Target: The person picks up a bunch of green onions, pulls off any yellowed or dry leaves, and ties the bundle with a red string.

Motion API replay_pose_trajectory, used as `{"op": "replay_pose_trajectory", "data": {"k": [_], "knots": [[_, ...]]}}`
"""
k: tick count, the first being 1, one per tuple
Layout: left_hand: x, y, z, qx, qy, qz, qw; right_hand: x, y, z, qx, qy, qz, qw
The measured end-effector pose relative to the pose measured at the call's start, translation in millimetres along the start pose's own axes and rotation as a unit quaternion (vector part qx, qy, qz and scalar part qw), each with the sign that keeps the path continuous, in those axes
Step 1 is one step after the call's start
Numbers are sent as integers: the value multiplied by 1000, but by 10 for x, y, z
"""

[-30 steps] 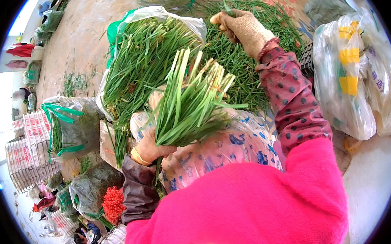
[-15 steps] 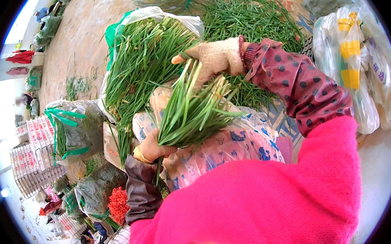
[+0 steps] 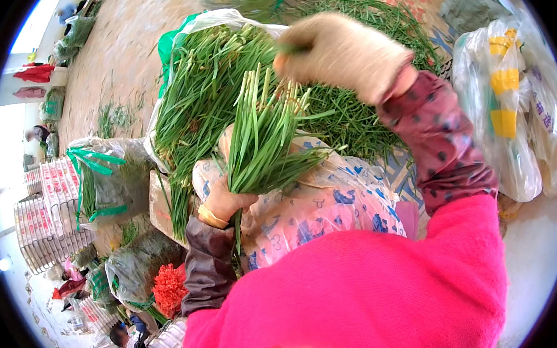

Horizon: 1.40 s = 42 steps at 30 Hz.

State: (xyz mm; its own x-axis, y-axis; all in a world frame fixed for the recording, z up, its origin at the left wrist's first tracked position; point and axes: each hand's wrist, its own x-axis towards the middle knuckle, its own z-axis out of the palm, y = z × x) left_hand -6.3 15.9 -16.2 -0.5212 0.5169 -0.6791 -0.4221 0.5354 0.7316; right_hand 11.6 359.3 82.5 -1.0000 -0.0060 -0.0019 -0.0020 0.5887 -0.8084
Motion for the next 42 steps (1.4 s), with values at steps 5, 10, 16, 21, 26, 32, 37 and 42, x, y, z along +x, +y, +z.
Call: {"op": "replay_pose_trajectory", "data": {"k": [5,10,16,21,26,32,37,42], "knots": [[22,21,111,32,44,9,998,163,-148,553,-258,-151,15,954],[63,-52,101,26,65,24,997,-1,-172,700,264,-277,117,916],[101,-238,43,-43,85,57,994,-190,28,292,386,-408,64,825],[83,-221,84,-39,76,66,994,-107,142,42,453,90,-6,887],[32,-212,137,-17,81,71,994,258,301,371,150,-75,104,980],[-19,-185,222,-18,76,62,995,274,396,661,40,-126,81,988],[33,-247,142,-21,54,48,997,202,532,704,-38,-93,73,992],[29,-194,177,-51,73,58,994,182,653,386,94,177,104,974]]}}
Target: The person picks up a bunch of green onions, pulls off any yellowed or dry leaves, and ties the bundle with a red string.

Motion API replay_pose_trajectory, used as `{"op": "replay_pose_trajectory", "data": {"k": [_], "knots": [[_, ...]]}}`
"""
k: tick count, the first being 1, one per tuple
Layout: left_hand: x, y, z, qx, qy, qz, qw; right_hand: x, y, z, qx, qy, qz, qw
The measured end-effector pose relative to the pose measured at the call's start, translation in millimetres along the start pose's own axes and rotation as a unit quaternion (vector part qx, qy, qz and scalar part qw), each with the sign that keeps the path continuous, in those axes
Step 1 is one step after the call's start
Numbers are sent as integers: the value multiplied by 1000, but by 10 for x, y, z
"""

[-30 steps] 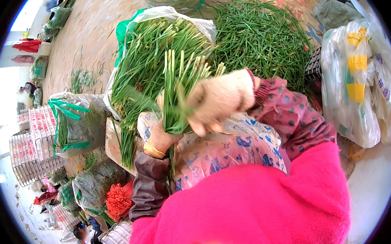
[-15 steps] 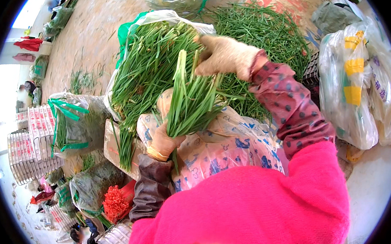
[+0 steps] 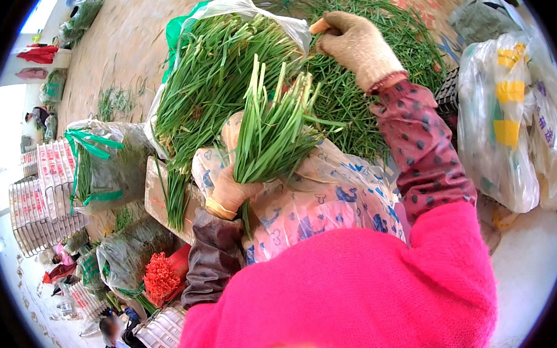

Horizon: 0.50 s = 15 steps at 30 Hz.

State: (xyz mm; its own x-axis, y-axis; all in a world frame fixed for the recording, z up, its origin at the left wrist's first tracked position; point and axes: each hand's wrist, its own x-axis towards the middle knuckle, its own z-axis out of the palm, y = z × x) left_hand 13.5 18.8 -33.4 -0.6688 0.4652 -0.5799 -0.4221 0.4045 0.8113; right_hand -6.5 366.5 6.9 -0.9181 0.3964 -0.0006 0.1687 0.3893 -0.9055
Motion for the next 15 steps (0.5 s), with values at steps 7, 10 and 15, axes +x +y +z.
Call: {"op": "replay_pose_trajectory", "data": {"k": [7,10,15], "knots": [[29,18,54,87,35,-18,995,-545,-721,330,-244,-283,-88,923],[35,-80,75,86,46,63,993,-536,-503,657,-175,-307,-69,933],[-64,-119,-14,-25,23,43,999,-557,-293,255,476,-247,134,833]]}}
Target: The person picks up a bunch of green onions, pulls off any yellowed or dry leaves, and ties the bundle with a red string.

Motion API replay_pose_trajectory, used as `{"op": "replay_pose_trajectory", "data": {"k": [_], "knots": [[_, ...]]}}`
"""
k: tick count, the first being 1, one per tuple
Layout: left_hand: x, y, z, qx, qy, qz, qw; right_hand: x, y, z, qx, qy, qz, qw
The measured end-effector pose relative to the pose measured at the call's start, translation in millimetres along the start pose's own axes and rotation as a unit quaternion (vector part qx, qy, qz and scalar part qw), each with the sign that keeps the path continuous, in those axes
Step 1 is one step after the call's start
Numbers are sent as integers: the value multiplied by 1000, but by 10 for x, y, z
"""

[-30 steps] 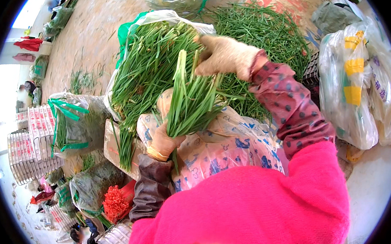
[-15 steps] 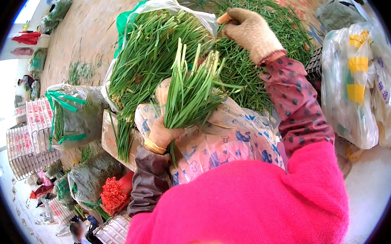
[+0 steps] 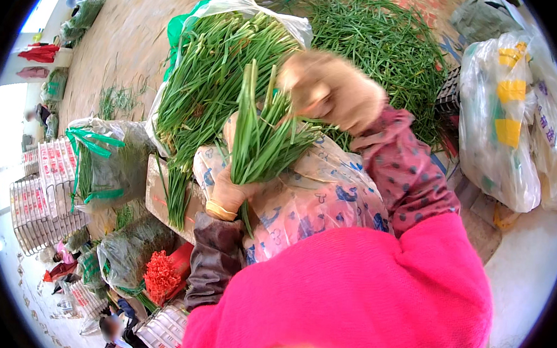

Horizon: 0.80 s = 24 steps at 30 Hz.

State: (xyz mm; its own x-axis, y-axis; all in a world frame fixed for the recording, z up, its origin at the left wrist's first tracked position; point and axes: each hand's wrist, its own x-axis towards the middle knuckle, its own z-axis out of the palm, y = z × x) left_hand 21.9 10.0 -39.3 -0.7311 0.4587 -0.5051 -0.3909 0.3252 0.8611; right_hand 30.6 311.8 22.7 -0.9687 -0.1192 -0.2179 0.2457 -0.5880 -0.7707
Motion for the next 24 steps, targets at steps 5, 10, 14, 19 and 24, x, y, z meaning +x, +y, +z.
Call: {"op": "replay_pose_trajectory", "data": {"k": [5,10,14,19,24], "knots": [[41,-152,-44,-16,13,6,1000,-266,-145,-499,-147,77,-222,961],[-9,-77,21,42,28,-20,998,-326,188,67,-326,116,20,938],[-50,-143,11,56,40,46,997,-192,430,82,-521,99,36,847],[-117,-71,-16,48,34,44,997,-193,402,-355,-662,199,-163,705],[-106,-97,-19,75,34,42,996,-215,189,-336,-473,351,-117,800]]}}
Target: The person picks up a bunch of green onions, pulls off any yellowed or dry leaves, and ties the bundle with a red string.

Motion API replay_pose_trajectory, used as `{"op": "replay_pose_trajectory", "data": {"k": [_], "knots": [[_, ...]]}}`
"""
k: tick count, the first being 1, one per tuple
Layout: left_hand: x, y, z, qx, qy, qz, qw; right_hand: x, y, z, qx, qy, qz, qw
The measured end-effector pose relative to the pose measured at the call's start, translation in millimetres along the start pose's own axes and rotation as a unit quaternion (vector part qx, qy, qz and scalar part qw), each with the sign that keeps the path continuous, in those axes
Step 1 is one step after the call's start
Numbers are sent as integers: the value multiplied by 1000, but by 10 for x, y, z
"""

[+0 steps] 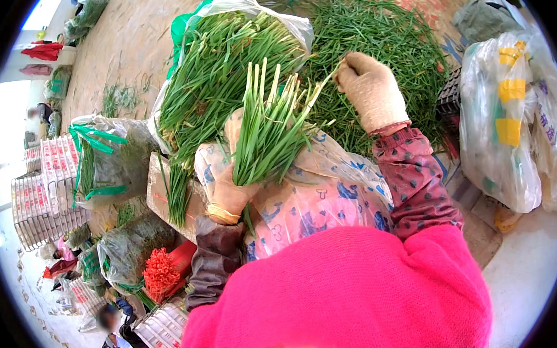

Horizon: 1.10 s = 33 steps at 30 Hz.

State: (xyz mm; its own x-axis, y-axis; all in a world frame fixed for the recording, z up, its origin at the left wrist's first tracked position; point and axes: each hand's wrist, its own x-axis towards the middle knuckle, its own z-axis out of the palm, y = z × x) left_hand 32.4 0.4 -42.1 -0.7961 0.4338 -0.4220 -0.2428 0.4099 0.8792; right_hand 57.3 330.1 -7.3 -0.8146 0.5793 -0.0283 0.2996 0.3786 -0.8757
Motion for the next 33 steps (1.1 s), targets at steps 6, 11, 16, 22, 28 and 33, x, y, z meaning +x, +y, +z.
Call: {"op": "replay_pose_trajectory", "data": {"k": [6,11,16,22,28,33], "knots": [[-5,46,48,-1,4,5,1000,296,65,-411,289,106,66,949],[32,-16,70,4,-2,24,1000,-280,-477,-9,-85,-204,-148,964],[-4,77,52,44,-23,21,999,-172,-339,528,-258,-219,-152,929],[-156,213,-176,-9,-50,-88,995,328,132,-51,270,-13,89,959],[-162,80,-235,-40,-49,-114,992,12,-70,-1,314,-269,85,907],[-167,83,-259,-11,-76,-84,993,-57,-116,364,225,-304,-32,925]]}}
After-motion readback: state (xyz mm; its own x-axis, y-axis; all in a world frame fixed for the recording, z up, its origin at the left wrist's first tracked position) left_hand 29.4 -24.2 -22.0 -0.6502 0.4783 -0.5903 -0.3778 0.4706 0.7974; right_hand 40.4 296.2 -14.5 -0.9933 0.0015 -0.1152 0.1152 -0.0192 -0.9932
